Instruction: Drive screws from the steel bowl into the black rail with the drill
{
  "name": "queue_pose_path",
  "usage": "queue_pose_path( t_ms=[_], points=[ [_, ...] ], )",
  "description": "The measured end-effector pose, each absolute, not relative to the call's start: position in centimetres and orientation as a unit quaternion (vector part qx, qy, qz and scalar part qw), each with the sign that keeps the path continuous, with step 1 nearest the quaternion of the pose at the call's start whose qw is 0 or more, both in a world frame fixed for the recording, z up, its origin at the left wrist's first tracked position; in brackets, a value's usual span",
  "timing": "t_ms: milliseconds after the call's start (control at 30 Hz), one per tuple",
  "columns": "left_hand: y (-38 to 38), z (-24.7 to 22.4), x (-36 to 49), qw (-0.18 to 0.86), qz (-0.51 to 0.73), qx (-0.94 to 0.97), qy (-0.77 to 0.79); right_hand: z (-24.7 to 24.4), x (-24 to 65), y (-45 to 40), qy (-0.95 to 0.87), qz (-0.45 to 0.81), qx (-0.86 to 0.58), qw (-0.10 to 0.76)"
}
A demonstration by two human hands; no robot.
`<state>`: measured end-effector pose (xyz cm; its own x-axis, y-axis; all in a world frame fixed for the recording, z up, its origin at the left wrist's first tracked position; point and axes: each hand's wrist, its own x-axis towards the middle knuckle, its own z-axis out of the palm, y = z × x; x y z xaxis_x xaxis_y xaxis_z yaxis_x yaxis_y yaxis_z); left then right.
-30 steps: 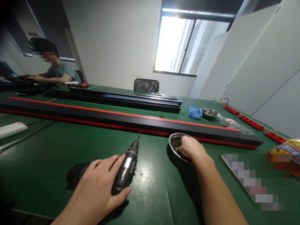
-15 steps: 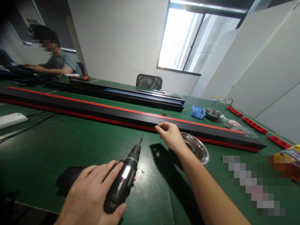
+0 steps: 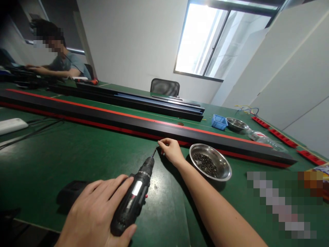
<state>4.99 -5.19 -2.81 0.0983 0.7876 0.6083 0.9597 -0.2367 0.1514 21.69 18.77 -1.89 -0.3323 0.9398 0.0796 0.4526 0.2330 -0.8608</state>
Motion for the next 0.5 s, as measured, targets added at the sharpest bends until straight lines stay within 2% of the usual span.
queue_pose_path(
  t_ms=[500],
  points=[
    [-5.28, -2.74, 4.82, 0.156, -0.262, -0.744, -0.594, -1.95, 22.28, 18.21, -0.723, 0.407, -0.469, 0.303]
  ],
)
